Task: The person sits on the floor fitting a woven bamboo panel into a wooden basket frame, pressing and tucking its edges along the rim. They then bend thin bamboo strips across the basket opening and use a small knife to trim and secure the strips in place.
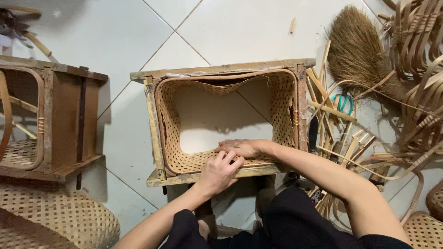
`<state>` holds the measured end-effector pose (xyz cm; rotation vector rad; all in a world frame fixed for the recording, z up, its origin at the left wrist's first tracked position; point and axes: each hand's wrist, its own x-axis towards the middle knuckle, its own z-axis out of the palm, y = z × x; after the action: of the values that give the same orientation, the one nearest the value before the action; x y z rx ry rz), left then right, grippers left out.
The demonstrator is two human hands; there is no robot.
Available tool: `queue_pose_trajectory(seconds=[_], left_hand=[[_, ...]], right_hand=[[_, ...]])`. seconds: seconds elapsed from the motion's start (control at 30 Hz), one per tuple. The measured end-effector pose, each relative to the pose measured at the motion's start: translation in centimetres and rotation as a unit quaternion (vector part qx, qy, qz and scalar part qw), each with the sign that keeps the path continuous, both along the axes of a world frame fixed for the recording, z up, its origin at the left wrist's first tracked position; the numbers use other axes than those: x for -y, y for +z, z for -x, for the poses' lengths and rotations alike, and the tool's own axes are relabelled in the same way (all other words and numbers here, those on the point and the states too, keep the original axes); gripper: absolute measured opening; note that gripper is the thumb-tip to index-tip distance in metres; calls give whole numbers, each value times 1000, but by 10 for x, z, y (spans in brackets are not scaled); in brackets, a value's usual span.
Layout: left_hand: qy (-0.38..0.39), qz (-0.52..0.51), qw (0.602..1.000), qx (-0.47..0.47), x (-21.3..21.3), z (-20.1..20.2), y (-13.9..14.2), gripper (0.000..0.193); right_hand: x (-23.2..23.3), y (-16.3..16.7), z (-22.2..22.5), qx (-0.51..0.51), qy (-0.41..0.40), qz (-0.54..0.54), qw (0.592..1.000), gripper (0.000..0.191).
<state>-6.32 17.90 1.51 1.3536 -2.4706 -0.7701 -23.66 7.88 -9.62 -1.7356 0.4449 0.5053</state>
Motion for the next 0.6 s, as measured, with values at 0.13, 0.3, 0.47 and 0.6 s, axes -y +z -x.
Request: queue_pose_trajectory(seconds=[0.13,0.3,0.47,0.6], left_hand=[[-8,-14,1000,12,1,0,0,73],[9,-30,999,15,5,0,-1,75],[80,26,993,-82,74,-18,-10,78],[133,241,961,-18,168,-31,-32,41]], right_hand=[[-2,-3,0,7,16,5,1000,64],[4,7,-5,-20,-44,100,994,51],[62,62,28,216,-315,242,892,29],[124,106,86,40,-342,615,709,72]])
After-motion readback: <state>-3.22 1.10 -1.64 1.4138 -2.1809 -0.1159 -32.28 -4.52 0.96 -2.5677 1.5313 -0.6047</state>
